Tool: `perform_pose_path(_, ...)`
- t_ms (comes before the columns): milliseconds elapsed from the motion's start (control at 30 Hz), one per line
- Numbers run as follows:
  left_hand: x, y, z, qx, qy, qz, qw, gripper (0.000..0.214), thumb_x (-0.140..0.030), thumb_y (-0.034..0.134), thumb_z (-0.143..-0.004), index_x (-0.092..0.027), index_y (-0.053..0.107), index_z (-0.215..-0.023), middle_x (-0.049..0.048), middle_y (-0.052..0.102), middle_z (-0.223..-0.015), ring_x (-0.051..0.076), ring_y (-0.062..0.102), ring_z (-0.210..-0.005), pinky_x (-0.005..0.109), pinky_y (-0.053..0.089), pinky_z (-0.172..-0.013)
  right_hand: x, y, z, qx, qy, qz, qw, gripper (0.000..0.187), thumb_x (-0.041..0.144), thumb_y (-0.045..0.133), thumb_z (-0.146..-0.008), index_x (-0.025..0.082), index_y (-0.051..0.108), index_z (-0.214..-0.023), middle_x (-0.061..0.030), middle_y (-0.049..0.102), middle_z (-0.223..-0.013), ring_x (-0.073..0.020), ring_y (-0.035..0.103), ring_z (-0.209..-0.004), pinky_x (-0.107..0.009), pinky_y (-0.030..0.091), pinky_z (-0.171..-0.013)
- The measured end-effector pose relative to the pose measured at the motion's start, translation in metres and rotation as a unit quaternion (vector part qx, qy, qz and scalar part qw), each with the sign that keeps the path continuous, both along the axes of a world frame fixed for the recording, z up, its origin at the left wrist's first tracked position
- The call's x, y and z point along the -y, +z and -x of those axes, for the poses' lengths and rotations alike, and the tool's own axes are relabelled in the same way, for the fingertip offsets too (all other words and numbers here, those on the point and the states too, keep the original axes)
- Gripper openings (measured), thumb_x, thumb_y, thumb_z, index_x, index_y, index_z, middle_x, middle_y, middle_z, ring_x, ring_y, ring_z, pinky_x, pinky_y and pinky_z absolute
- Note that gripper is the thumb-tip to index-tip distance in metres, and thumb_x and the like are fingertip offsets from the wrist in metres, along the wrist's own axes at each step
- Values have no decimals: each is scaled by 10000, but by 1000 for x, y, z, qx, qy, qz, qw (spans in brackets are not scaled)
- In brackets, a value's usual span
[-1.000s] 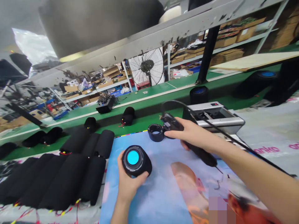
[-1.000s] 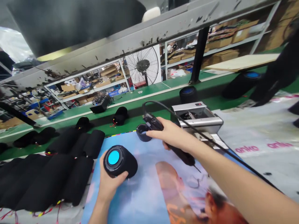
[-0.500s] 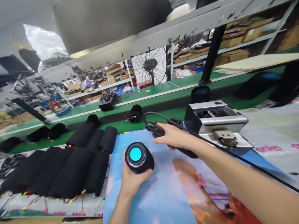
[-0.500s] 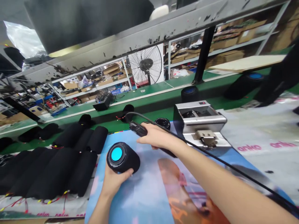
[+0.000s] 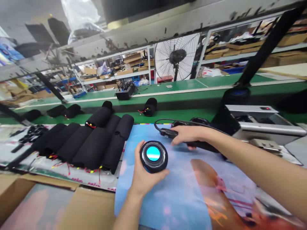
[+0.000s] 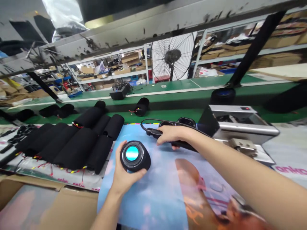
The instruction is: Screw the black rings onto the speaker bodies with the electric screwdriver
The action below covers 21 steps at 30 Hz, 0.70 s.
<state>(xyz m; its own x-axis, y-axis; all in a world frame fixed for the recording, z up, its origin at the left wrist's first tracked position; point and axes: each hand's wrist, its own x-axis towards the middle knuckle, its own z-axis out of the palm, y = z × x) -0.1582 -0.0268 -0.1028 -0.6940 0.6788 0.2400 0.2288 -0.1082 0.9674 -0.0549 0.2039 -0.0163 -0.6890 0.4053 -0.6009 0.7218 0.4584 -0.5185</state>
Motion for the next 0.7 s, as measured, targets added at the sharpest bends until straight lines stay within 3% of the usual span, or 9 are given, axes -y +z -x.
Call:
perform_pose_path(167,3,7,-4,-7,20,-17,1000,975,-308,971,-575,-241,520,-1437,113,660,-1403,351,660,-1317,432,542,-1112,30,-4,-26,19,17,-3,1000,386,287,705,-976,146,569,-1308,7,640,-843,-69,540,-493,-164,448,-415)
perform_pose_path(267,-2,1,-20,-24,62,-37,997,953,-292,977,-582,-232,525,-1418,112,674,-1352,334,705,-1234,422,586,-1039,39,-6,-44,5,13,23,1000,358,237,698,-857,140,593,-1185,22,606,-658,-131,538,-416,-212,423,-361)
perform_pose_path(333,-6,-3,-34,-41,73,-43,996,942,-295,985,-586,-234,531,-1409,113,659,-1362,332,704,-1234,431,585,-1047,39,-2,-59,-25,2,54,998,363,243,706,-777,157,602,-1114,12,616,-642,-161,566,-435,-239,448,-375)
perform_pose_path(433,-11,-6,-51,-62,71,-31,995,948,-341,1002,-578,-239,538,-1399,121,622,-1403,345,679,-1277,460,563,-1090,36,12,-86,-102,-53,62,991,441,375,719,-775,192,594,-1156,6,655,-743,-164,623,-537,-244,507,-461)
perform_pose_path(500,-10,-3,-55,-65,66,-11,996,974,-371,1014,-563,-241,532,-1399,131,596,-1439,363,656,-1316,482,548,-1117,33,20,-103,-144,-117,16,982,527,493,688,-821,202,570,-1244,11,646,-731,-159,628,-554,-233,504,-494)
perform_pose_path(600,-3,2,-48,-59,21,21,998,1043,-349,986,-614,-259,445,-1501,150,523,-1546,392,567,-1438,539,467,-1216,33,19,-117,-155,-198,-80,964,646,510,702,-832,192,535,-1370,-5,669,-755,-163,623,-515,-241,472,-477)
perform_pose_path(700,8,7,-33,-61,-91,57,992,1071,-276,869,-767,-317,254,-1644,147,406,-1676,389,428,-1566,591,368,-1287,34,3,-111,-156,-207,-132,957,702,367,781,-789,223,541,-1433,-56,737,-1032,-179,692,-632,-259,518,-560)
